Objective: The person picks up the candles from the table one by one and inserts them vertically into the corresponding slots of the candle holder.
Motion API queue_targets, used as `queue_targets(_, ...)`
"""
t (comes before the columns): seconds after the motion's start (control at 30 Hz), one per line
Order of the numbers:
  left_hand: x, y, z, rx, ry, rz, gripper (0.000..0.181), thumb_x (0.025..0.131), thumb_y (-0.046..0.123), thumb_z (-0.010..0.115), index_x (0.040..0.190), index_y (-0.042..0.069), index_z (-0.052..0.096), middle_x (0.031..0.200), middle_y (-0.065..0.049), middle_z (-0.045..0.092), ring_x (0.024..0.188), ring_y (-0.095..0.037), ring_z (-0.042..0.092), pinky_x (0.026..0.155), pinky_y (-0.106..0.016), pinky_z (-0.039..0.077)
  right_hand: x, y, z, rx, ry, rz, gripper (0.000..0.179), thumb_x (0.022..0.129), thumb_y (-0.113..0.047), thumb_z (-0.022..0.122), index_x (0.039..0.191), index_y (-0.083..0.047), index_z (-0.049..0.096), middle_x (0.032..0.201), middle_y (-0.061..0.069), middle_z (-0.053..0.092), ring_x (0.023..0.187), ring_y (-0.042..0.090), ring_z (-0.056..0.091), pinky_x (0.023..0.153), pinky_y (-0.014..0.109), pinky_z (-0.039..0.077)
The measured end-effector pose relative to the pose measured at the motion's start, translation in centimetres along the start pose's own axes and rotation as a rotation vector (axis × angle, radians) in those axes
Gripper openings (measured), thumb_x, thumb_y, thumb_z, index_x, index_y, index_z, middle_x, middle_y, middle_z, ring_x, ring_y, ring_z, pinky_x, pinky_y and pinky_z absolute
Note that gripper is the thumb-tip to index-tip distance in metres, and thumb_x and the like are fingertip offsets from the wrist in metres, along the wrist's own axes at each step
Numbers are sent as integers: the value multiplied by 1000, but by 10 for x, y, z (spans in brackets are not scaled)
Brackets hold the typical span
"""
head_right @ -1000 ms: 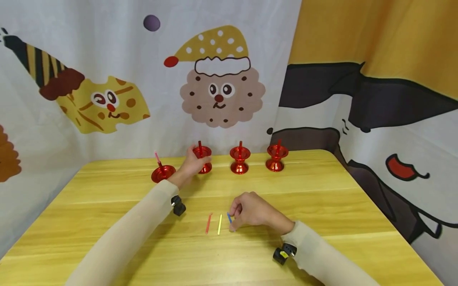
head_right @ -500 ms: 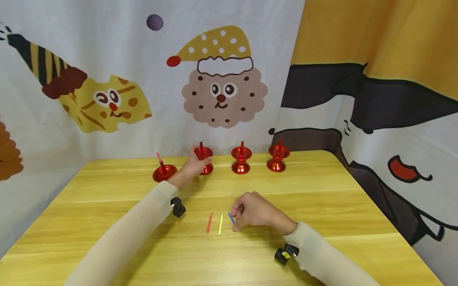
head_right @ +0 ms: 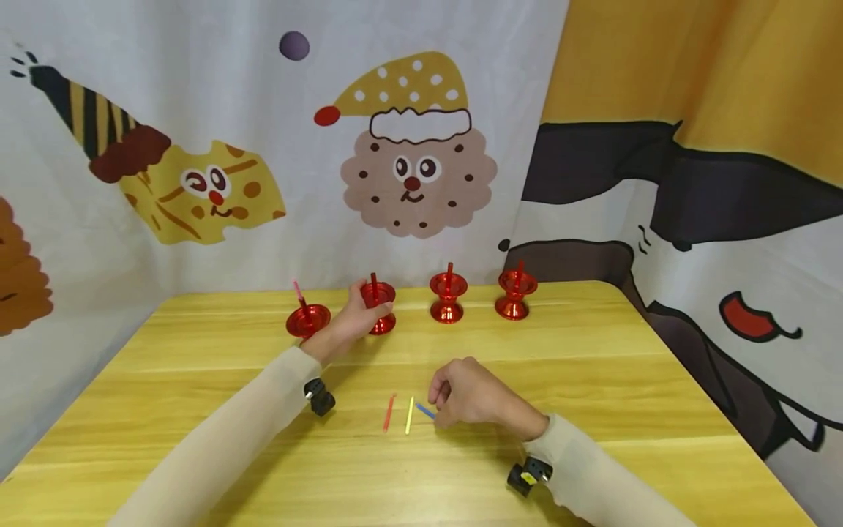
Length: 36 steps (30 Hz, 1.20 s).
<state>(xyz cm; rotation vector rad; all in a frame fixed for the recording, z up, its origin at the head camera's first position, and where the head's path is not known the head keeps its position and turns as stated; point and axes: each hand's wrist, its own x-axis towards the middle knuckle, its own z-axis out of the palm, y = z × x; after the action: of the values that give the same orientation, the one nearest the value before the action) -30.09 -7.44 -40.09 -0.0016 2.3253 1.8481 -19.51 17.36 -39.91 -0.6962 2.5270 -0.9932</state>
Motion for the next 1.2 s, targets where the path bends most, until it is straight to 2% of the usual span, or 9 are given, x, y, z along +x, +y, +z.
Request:
queue_targets(0.27, -14, -3, -3, 10, -27, -17, 94, 111, 24, 66, 176, 12, 0, 173, -33, 25, 159, -47, 30, 128, -58, 32, -1, 1, 1, -27, -3, -62, 30, 72, 9, 88, 89, -11, 75, 77, -7, 68, 70, 10, 63, 65, 26, 53)
queue_targets(0.43, -20, -6, -6, 1, -45, -18, 94, 110, 26, 67, 175, 12, 2, 173, -32, 25, 159, -48, 30, 128, -60, 30, -1, 3, 1, -24, -9, -75, 29, 72, 8, 89, 90, -10, 75, 78, -7, 68, 71, 11, 63, 65, 26, 53)
queue_targets(0.67, -29, -8, -9, 4, -71, 0, 93, 110, 24, 67, 175, 8, 3, 172, -33, 27, 158, -47, 32, 128, -59, 29, 1, 8, -5, 88, -89, -36, 27, 77, -1, 97, 95, -7, 77, 83, 0, 70, 77, 16, 64, 68, 25, 53)
queue_targets(0.77, -32, -9, -10, 20, -86, 16, 92, 110, 24, 67, 175, 7, 2, 173, -34, 25, 159, -48, 31, 129, -60, 28, 2, 11, -6, 112, -113, -43, 30, 77, -1, 99, 96, -7, 77, 85, 3, 70, 78, 17, 65, 68, 25, 54)
queue_targets(1.03, -37, -6, -13, 30, -101, 23, 92, 111, 23, 66, 175, 6, 2, 175, -33, 21, 161, -48, 27, 129, -60, 27, 2, 8, -6, 68, -93, -55, 32, 75, 3, 98, 93, -8, 75, 82, 0, 69, 75, 14, 64, 66, 25, 54)
queue_targets(1.2, -40, -6, -14, 49, -106, 40, 91, 111, 23, 66, 174, 5, 4, 174, -32, 24, 159, -48, 31, 128, -60, 29, 1, 2, -5, 17, -77, -54, 31, 73, 6, 95, 91, -9, 74, 80, -2, 69, 75, 14, 64, 67, 26, 54)
